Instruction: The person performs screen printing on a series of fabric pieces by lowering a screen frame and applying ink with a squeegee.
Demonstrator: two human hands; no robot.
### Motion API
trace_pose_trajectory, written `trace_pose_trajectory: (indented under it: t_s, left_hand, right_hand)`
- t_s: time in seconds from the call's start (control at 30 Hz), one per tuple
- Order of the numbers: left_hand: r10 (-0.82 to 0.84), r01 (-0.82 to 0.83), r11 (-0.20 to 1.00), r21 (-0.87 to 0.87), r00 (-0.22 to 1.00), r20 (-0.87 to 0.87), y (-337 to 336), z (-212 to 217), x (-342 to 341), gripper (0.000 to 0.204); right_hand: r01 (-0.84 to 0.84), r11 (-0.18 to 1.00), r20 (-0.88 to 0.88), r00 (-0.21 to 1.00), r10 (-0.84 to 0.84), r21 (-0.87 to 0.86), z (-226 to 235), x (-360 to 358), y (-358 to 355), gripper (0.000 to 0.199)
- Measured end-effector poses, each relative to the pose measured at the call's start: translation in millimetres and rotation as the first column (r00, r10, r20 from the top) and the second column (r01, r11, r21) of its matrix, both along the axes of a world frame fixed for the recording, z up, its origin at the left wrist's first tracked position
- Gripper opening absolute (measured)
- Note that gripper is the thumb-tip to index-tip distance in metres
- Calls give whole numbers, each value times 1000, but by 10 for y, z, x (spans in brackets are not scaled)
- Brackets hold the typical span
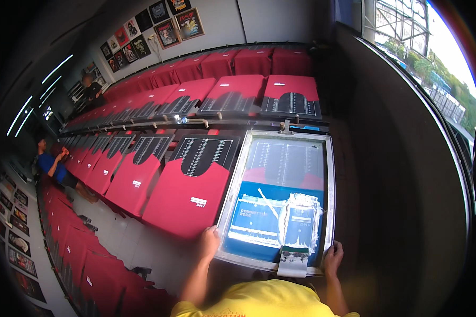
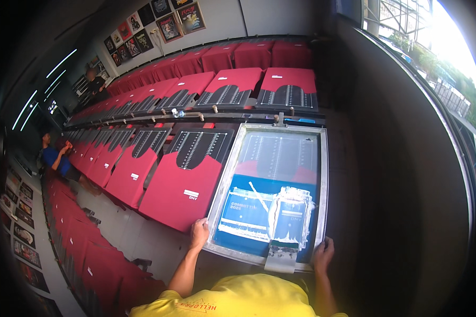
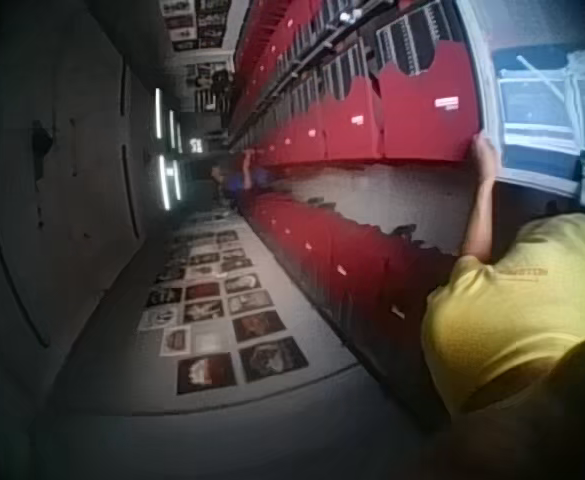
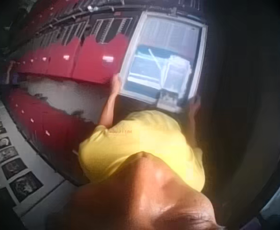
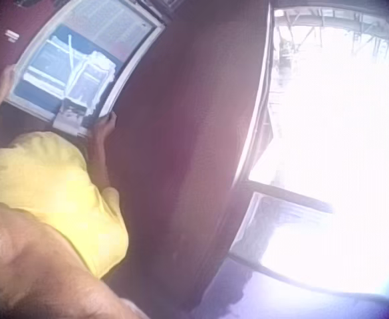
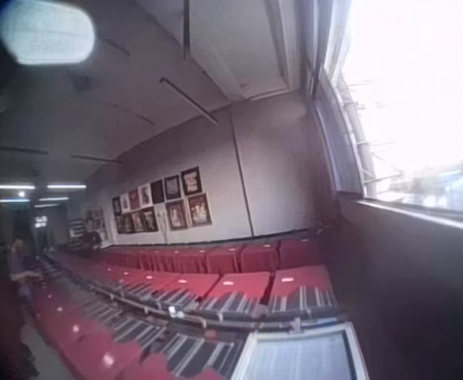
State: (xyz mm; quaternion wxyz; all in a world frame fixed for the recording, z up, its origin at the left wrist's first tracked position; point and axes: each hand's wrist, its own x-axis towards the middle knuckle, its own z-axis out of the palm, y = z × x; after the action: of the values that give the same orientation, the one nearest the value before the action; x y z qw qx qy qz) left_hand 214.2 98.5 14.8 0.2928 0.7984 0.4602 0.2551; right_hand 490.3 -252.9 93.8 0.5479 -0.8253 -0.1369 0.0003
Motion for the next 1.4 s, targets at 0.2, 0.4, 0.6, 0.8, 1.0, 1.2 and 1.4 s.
trace_pose_trajectory:
  t_s: [0.2,0.4,0.6,0.8,1.0,1.2,1.4]
  left_hand:
    - [49,-39,981,-192,998,49,198,-72,10,23]
    - [84,-88,958,-273,996,-28,139,57,130,25]
    - [187,-163,973,-162,972,145,136,-440,296,24]
    - [273,-250,961,-121,932,239,39,-193,200,26]
    - [305,-280,952,-122,895,325,-459,227,-152,32]
    - [544,-490,839,-235,764,348,-1113,730,-820,33]
    - [763,-736,639,-225,570,306,-1553,530,-1604,39]
  right_hand:
    - [78,996,208,974,-85,42,-258,69,90,13]
    - [102,989,-187,979,-81,103,-469,340,-83,24]
    - [108,947,-338,941,0,302,-910,727,-272,27]
    - [23,966,-354,932,71,257,-1179,867,-209,26]
    - [-113,969,-359,914,188,220,-979,1074,-159,24]
    - [-369,910,-339,845,413,190,-695,1117,215,26]
    - [-614,784,-283,740,610,86,-457,604,1081,32]
